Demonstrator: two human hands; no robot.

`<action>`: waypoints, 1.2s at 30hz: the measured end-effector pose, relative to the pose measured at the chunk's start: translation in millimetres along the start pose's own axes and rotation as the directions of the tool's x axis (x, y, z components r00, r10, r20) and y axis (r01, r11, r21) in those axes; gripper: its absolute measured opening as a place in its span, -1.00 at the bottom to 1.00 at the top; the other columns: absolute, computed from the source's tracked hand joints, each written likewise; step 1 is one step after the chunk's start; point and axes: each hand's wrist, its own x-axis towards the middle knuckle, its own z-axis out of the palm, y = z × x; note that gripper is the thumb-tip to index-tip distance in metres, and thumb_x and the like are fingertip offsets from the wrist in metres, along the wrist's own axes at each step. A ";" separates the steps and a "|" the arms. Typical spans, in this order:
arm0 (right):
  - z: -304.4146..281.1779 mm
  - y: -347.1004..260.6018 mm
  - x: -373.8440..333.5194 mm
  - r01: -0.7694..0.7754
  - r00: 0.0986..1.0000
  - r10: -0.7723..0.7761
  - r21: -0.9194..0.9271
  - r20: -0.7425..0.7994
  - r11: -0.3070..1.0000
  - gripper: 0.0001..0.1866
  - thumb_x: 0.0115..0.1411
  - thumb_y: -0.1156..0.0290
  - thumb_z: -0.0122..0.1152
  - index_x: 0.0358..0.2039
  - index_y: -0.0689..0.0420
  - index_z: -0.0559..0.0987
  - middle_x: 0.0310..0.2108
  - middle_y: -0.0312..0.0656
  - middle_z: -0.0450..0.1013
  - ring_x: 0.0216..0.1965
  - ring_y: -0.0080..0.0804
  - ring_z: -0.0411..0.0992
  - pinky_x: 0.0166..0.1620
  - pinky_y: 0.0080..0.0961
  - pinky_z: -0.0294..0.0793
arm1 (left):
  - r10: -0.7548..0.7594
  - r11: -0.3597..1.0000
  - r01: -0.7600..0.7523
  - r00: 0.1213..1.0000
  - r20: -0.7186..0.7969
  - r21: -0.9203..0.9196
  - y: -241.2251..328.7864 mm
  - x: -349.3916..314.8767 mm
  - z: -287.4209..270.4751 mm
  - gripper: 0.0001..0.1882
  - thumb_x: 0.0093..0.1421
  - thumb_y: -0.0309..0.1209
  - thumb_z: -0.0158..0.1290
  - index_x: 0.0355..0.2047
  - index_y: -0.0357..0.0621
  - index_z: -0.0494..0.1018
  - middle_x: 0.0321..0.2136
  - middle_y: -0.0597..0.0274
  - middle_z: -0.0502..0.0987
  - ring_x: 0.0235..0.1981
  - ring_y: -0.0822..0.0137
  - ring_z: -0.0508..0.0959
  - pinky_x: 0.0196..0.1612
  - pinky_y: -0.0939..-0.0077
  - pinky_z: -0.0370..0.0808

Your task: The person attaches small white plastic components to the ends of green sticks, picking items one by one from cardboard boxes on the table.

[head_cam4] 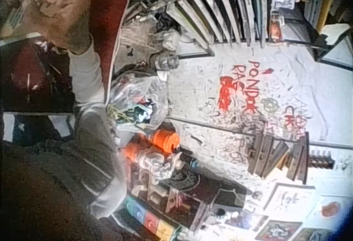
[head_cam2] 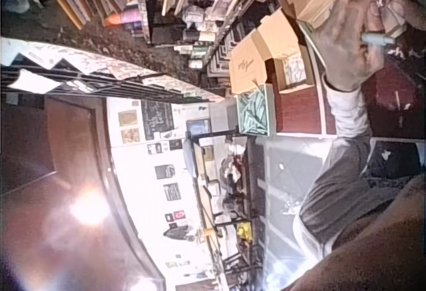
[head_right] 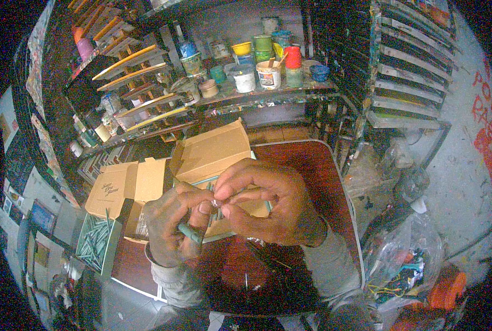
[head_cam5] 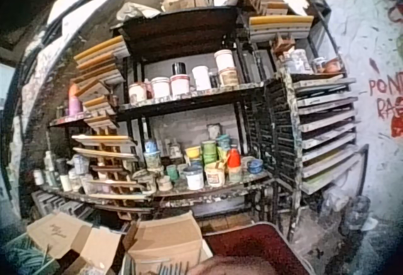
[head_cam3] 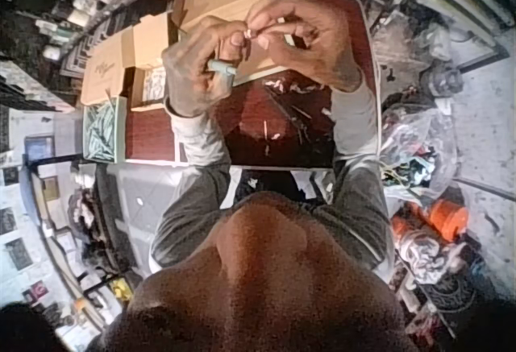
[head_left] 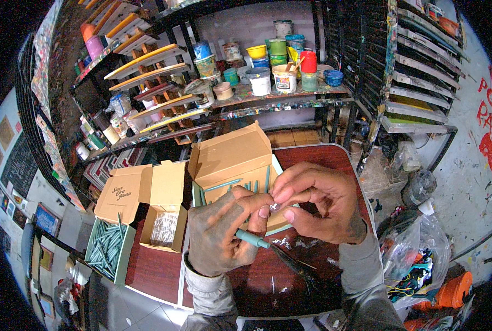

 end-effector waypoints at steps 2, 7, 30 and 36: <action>0.0 1.5 0.3 0.018 1.000 -0.018 0.004 -0.003 1.000 -0.78 0.15 0.59 0.32 -0.18 0.21 0.57 -0.11 -0.09 0.48 -0.05 -0.36 0.53 0.03 -0.42 0.59 | -0.003 1.000 0.003 1.000 -0.001 0.004 1.3 0.7 -0.2 -0.92 0.16 -0.51 0.18 -0.31 -0.18 0.57 -0.49 0.14 0.60 -0.57 0.22 0.61 -0.53 0.39 0.51; 2.5 -3.5 1.5 0.014 0.999 -0.018 -0.086 -0.045 0.996 -0.81 0.12 0.60 0.33 -0.23 0.22 0.57 -0.17 -0.10 0.50 -0.10 -0.35 0.54 0.02 -0.40 0.59 | 0.021 0.999 -0.021 1.000 0.002 0.024 -1.3 -0.5 0.7 -0.90 0.13 -0.51 0.20 -0.30 -0.17 0.58 -0.48 0.16 0.60 -0.58 0.24 0.60 -0.54 0.40 0.51; 14.0 -1.9 8.3 0.173 0.907 -0.329 -0.478 -0.265 0.861 -0.76 -0.11 0.58 0.50 -0.40 0.12 0.62 -0.39 -0.16 0.53 -0.31 -0.29 0.53 -0.21 -0.40 0.52 | 0.008 0.995 0.002 0.994 -0.109 0.098 2.4 -2.2 8.0 -0.81 0.10 -0.50 0.22 -0.24 -0.17 0.64 -0.48 0.11 0.62 -0.54 0.24 0.65 -0.49 0.42 0.55; 10.6 -4.2 8.8 0.189 0.918 -0.350 -0.569 -0.188 0.801 -0.77 -0.08 0.57 0.48 -0.37 0.14 0.64 -0.37 -0.15 0.53 -0.32 -0.27 0.54 -0.22 -0.41 0.53 | 0.010 0.995 0.000 0.995 -0.102 0.097 1.0 -3.3 7.9 -0.80 0.08 -0.50 0.23 -0.24 -0.16 0.64 -0.47 0.13 0.62 -0.54 0.24 0.65 -0.50 0.41 0.55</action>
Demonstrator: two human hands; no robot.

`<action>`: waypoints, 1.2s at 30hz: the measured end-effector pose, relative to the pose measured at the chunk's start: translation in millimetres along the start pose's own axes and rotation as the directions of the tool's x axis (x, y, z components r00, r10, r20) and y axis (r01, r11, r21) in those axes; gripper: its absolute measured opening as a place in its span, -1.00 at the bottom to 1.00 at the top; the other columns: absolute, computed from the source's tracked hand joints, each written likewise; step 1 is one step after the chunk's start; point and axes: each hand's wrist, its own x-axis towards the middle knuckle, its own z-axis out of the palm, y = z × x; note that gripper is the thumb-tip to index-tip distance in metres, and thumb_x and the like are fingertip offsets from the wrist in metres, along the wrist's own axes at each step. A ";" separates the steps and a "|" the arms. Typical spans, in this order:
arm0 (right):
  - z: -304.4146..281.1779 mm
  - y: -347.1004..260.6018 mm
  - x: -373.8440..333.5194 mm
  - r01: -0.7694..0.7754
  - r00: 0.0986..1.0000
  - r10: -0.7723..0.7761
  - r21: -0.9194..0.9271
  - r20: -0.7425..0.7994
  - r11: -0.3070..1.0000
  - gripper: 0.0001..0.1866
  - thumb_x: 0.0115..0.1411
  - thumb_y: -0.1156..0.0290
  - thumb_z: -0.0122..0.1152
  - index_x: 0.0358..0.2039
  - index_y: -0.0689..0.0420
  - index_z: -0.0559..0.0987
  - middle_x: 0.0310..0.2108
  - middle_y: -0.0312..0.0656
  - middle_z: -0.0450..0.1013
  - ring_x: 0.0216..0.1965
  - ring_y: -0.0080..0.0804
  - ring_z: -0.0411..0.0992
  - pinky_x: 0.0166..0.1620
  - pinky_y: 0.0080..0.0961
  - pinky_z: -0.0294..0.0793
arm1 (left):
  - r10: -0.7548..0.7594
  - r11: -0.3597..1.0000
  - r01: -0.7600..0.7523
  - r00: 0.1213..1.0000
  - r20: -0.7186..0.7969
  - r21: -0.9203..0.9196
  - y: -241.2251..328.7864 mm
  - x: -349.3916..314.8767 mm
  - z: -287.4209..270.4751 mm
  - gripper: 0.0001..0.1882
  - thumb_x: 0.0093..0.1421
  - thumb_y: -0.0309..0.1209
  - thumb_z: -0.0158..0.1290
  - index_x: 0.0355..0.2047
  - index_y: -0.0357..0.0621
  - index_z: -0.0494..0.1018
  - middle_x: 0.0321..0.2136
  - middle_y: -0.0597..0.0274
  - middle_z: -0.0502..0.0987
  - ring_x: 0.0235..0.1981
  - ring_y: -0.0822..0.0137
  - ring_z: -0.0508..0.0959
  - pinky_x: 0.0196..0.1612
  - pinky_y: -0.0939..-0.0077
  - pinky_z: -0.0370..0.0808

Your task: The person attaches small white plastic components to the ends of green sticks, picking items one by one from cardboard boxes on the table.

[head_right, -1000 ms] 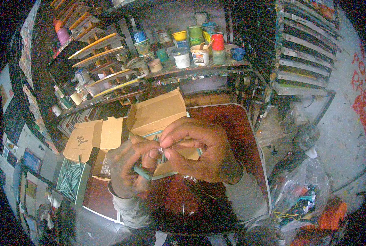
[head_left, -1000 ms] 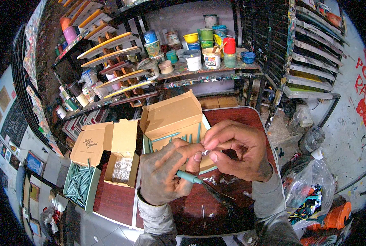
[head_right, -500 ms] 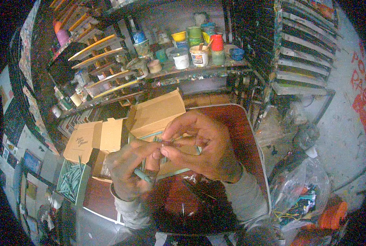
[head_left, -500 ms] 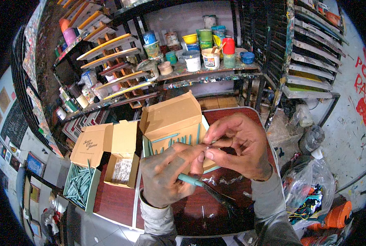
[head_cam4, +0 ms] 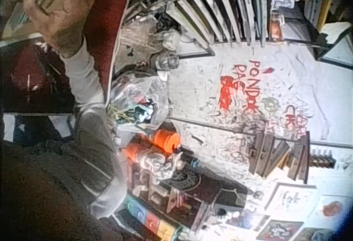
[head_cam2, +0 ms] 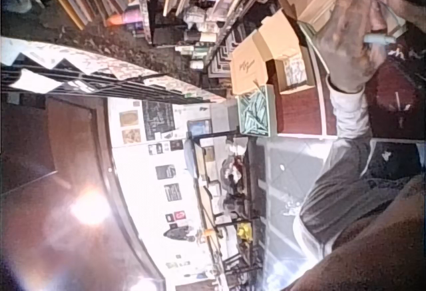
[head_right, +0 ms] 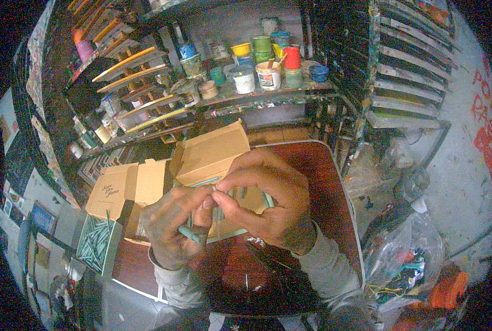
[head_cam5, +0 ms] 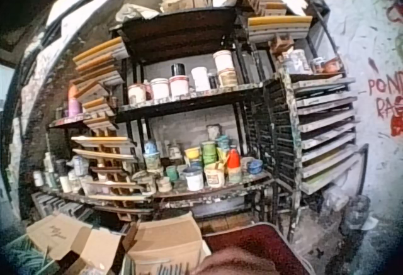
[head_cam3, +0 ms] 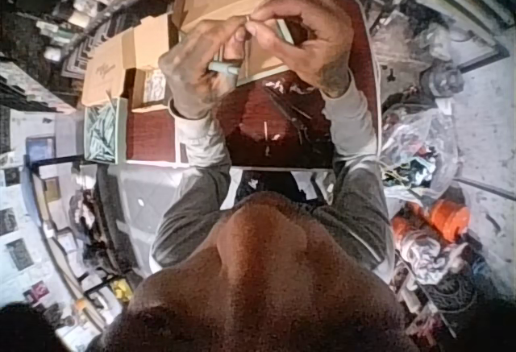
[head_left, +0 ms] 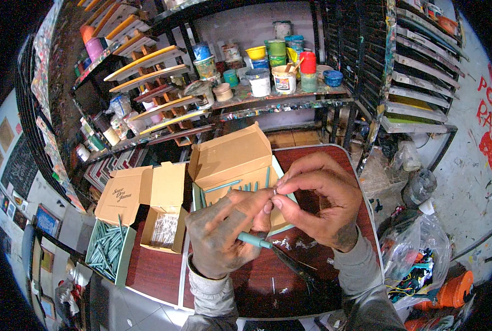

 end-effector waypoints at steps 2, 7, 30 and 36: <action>-1.0 1.8 -0.7 0.000 1.000 0.000 0.013 0.003 1.000 -0.78 -0.07 0.58 0.46 -0.36 0.14 0.64 -0.37 -0.15 0.53 -0.32 -0.27 0.54 -0.22 -0.41 0.53 | 0.006 1.000 -0.006 1.000 0.008 -0.012 -0.6 -0.4 1.6 -0.80 0.07 -0.51 0.23 -0.24 -0.16 0.64 -0.46 0.13 0.62 -0.54 0.24 0.65 -0.50 0.42 0.54; 3.4 1.8 -1.5 -0.028 1.000 0.027 0.132 0.009 0.991 -0.80 -0.05 0.59 0.41 -0.36 0.14 0.61 -0.35 -0.14 0.53 -0.32 -0.27 0.54 -0.22 -0.42 0.54 | 0.021 1.000 -0.020 1.000 0.017 -0.021 1.3 1.3 -5.2 -0.78 0.08 -0.52 0.23 -0.22 -0.15 0.64 -0.45 0.14 0.64 -0.54 0.26 0.64 -0.49 0.44 0.54; 6.9 1.4 -7.3 -0.045 0.999 0.047 0.174 -0.010 0.984 -0.85 0.09 0.53 0.33 -0.32 0.15 0.54 -0.34 -0.09 0.50 -0.32 -0.24 0.52 -0.19 -0.38 0.51 | -0.095 0.972 0.089 0.995 -0.015 -0.215 4.5 4.2 1.3 -0.73 0.07 -0.52 0.25 -0.17 -0.15 0.67 -0.48 0.15 0.68 -0.52 0.35 0.66 -0.42 0.51 0.55; 12.1 -0.5 -8.6 -0.072 0.996 0.082 0.214 -0.038 0.974 -0.85 0.08 0.54 0.32 -0.32 0.15 0.54 -0.34 -0.10 0.49 -0.31 -0.24 0.51 -0.18 -0.37 0.51 | -0.132 0.970 0.134 0.991 0.023 -0.200 8.9 5.5 -7.1 -0.71 0.03 -0.47 0.30 -0.18 -0.18 0.66 -0.44 0.15 0.69 -0.42 0.36 0.71 -0.36 0.53 0.58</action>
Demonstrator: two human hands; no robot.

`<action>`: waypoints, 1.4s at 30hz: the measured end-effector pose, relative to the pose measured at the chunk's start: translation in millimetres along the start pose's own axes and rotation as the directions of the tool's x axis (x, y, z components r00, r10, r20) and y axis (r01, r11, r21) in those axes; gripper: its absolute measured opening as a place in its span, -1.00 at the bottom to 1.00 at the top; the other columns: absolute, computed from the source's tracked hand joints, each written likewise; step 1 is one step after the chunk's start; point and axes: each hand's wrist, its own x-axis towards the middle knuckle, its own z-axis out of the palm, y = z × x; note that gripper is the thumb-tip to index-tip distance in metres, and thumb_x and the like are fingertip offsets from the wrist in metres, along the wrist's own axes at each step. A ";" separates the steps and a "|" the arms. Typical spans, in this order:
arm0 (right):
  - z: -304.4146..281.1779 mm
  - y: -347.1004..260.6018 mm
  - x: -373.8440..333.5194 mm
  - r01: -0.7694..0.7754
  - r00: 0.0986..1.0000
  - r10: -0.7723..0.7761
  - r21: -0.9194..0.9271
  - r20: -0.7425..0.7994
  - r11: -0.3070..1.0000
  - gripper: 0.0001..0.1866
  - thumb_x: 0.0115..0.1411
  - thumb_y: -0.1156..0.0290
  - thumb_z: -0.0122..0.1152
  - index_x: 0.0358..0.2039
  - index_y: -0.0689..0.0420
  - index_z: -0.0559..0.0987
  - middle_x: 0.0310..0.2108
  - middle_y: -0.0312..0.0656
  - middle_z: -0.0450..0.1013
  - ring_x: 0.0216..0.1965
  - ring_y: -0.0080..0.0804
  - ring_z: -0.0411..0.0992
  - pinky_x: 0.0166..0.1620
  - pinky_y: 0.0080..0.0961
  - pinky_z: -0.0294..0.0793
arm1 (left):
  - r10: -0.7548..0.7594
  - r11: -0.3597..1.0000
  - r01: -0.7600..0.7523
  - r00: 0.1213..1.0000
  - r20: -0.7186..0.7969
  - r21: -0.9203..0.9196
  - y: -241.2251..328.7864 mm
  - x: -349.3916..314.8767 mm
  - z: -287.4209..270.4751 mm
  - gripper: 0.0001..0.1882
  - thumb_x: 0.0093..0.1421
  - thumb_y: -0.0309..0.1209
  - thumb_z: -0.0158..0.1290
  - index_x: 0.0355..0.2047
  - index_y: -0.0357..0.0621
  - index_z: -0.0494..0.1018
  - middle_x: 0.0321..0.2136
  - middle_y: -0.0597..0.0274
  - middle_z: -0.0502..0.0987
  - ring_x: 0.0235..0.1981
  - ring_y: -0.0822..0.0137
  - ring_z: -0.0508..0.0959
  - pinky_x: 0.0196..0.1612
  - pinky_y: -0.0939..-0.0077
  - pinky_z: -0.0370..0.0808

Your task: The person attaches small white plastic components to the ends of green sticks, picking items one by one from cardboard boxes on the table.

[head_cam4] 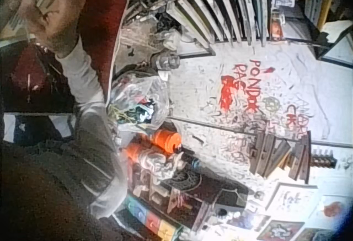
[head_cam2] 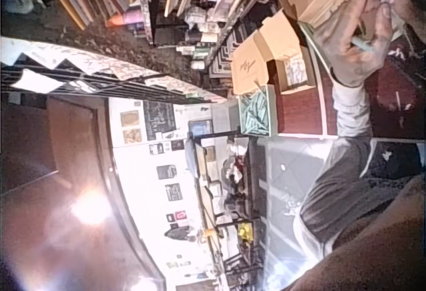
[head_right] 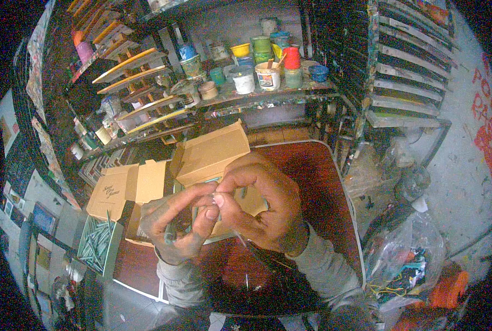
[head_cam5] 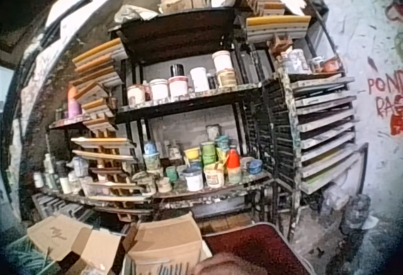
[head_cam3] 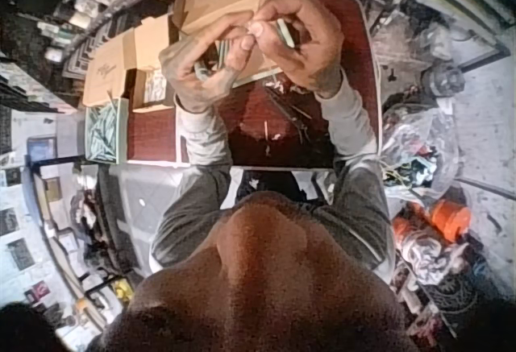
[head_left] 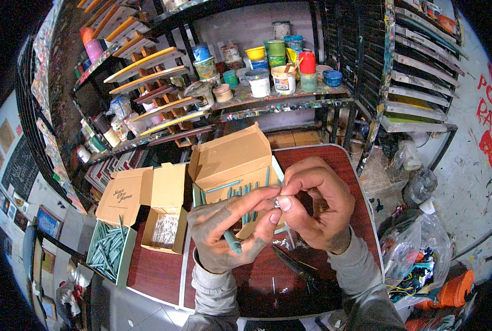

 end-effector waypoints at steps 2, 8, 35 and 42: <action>-2.0 0.2 0.0 0.007 1.000 -0.007 -0.011 0.000 1.000 -0.84 0.08 0.54 0.32 -0.32 0.16 0.54 -0.33 -0.09 0.50 -0.31 -0.25 0.51 -0.19 -0.36 0.50 | 0.002 0.999 -0.002 1.000 0.003 -0.036 -4.5 -0.6 2.7 -0.68 0.02 -0.45 0.32 -0.16 -0.18 0.66 -0.43 0.16 0.70 -0.42 0.38 0.70 -0.35 0.53 0.58; -4.2 -0.2 -1.3 0.002 1.000 -0.002 0.001 -0.029 1.000 -0.84 0.10 0.52 0.33 -0.31 0.17 0.53 -0.34 -0.09 0.48 -0.33 -0.26 0.48 -0.20 -0.37 0.49 | 0.019 0.991 -0.015 0.999 0.030 -0.130 -9.7 -0.7 6.6 -0.61 -0.03 -0.38 0.38 -0.16 -0.21 0.65 -0.41 0.21 0.70 -0.39 0.38 0.68 -0.31 0.52 0.57; -2.3 2.9 -1.2 -0.118 0.993 0.119 0.068 -0.013 0.991 -0.82 0.15 0.51 0.34 -0.22 0.20 0.59 -0.20 -0.09 0.50 -0.16 -0.26 0.50 -0.05 -0.37 0.47 | 0.078 0.980 -0.046 0.984 -0.160 0.194 -15.2 -6.3 22.8 -0.82 0.14 -0.44 0.31 -0.24 -0.18 0.64 -0.47 0.12 0.66 -0.53 0.25 0.66 -0.47 0.48 0.51; 3.3 1.6 -1.0 -0.108 0.993 0.108 -0.003 -0.041 0.994 -0.89 0.20 0.53 0.29 -0.25 0.21 0.60 -0.22 -0.09 0.52 -0.12 -0.24 0.52 -0.01 -0.34 0.48 | -0.023 0.984 0.050 0.988 -0.155 0.170 -5.2 -7.2 18.7 -0.82 0.14 -0.43 0.31 -0.25 -0.19 0.63 -0.47 0.09 0.66 -0.53 0.24 0.66 -0.46 0.47 0.52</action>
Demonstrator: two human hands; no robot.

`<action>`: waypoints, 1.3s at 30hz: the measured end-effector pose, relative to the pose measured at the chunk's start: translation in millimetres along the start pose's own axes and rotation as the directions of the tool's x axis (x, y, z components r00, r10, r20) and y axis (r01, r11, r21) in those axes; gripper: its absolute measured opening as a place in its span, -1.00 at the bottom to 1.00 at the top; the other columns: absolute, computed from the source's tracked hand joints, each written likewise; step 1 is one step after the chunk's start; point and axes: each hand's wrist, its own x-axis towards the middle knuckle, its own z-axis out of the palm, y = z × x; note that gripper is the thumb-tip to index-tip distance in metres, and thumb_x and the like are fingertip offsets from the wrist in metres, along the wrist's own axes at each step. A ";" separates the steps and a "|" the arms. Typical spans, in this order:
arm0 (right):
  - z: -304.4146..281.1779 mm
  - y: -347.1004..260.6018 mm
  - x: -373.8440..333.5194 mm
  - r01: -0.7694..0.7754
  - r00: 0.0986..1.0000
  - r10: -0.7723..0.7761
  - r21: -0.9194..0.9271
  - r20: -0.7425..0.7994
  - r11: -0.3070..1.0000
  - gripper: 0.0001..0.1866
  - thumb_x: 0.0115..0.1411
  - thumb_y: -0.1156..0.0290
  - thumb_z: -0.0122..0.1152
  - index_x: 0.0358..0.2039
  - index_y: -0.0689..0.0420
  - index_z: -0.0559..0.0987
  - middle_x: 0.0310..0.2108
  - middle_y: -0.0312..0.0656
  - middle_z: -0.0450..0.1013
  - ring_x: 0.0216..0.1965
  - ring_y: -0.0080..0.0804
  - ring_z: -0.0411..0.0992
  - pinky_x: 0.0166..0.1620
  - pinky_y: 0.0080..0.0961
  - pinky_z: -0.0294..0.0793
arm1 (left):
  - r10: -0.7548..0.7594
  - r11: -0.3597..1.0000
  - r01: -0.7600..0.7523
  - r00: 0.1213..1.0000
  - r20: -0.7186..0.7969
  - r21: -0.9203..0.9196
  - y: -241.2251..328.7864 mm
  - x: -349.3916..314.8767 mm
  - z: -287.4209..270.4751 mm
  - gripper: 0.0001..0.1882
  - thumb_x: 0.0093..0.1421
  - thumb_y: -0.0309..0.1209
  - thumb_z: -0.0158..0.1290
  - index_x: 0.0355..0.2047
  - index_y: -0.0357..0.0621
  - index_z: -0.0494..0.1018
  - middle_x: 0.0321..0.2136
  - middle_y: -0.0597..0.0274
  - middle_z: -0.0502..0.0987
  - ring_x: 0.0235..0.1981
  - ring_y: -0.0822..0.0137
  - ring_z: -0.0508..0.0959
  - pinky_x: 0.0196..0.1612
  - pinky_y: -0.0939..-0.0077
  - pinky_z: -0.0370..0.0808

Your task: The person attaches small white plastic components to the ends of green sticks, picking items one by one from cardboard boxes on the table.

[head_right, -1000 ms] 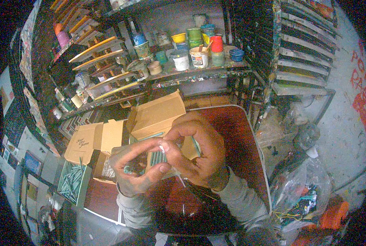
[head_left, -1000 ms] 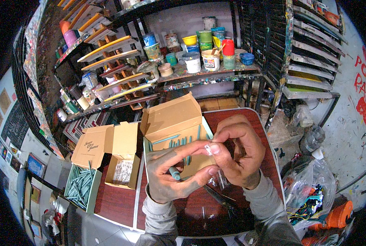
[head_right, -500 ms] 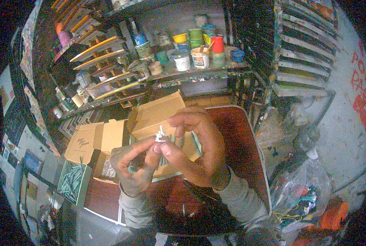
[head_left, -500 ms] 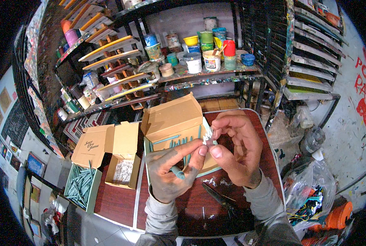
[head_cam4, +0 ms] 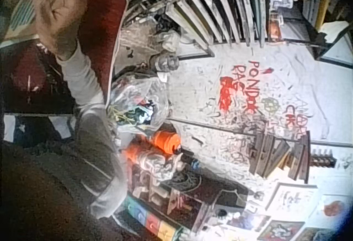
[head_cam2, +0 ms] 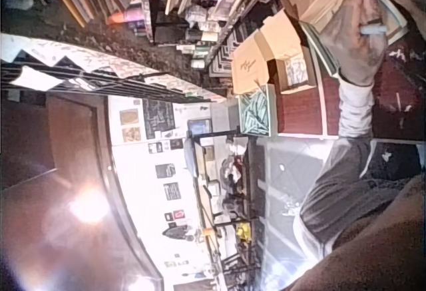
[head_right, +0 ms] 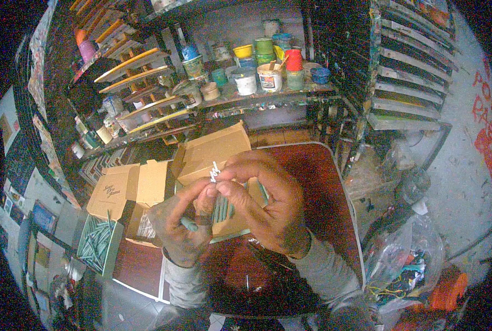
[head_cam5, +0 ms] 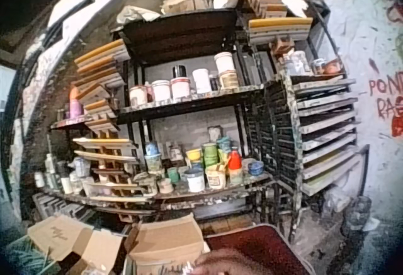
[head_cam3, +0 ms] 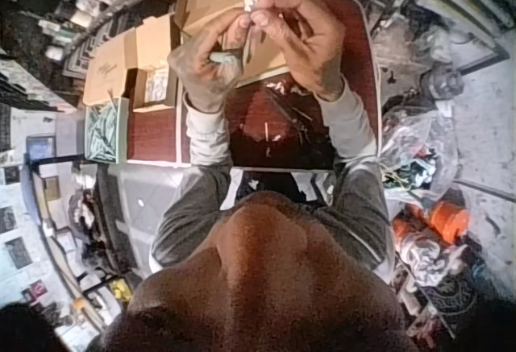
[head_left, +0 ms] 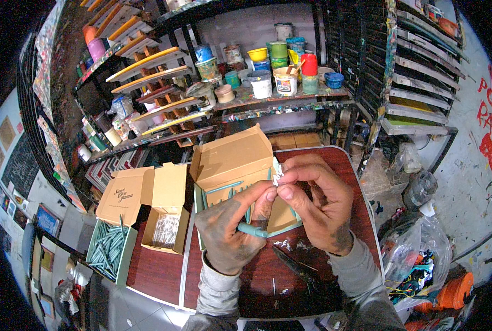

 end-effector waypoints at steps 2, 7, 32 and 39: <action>-0.4 3.2 -1.9 -0.035 0.999 0.035 0.006 -0.008 0.999 -0.90 0.21 0.53 0.28 -0.26 0.21 0.59 -0.22 -0.09 0.53 -0.13 -0.23 0.52 -0.01 -0.35 0.48 | 0.003 0.999 -0.003 1.000 0.007 -0.044 -5.2 -0.6 1.8 -0.80 0.12 -0.42 0.31 -0.26 -0.21 0.63 -0.46 0.09 0.66 -0.53 0.25 0.66 -0.44 0.47 0.53; 3.0 3.4 -4.3 -0.058 0.995 0.056 0.027 0.080 0.998 -0.90 0.25 0.57 0.23 -0.23 0.24 0.53 -0.18 -0.09 0.50 -0.11 -0.33 0.48 0.02 -0.40 0.45 | -0.024 0.993 0.022 1.000 -0.014 -0.118 -7.0 9.0 -10.8 -0.77 0.05 -0.41 0.30 -0.28 -0.25 0.64 -0.38 0.09 0.69 -0.39 0.29 0.70 -0.27 0.48 0.59; -1.0 -13.9 -3.7 -0.155 0.988 0.142 0.332 0.064 0.930 -0.86 0.35 0.54 0.13 -0.12 0.31 0.45 -0.19 -0.04 0.52 -0.10 -0.34 0.53 0.05 -0.40 0.51 | -0.402 0.255 0.387 0.876 0.267 -0.886 -19.9 5.0 5.3 -0.64 0.41 -0.28 0.00 0.09 -0.27 0.38 -0.18 0.08 0.53 -0.24 0.30 0.58 -0.11 0.42 0.55; -7.4 -31.2 -4.0 -0.342 0.939 0.307 0.329 0.155 0.880 -0.88 0.32 0.54 0.19 -0.19 0.34 0.54 -0.20 -0.05 0.55 -0.09 -0.36 0.54 0.06 -0.43 0.50 | -0.418 0.113 0.471 0.821 0.389 -0.875 -28.1 -0.9 8.2 -0.64 0.32 -0.37 0.15 0.07 -0.26 0.52 -0.12 0.18 0.63 -0.24 0.36 0.61 -0.15 0.46 0.57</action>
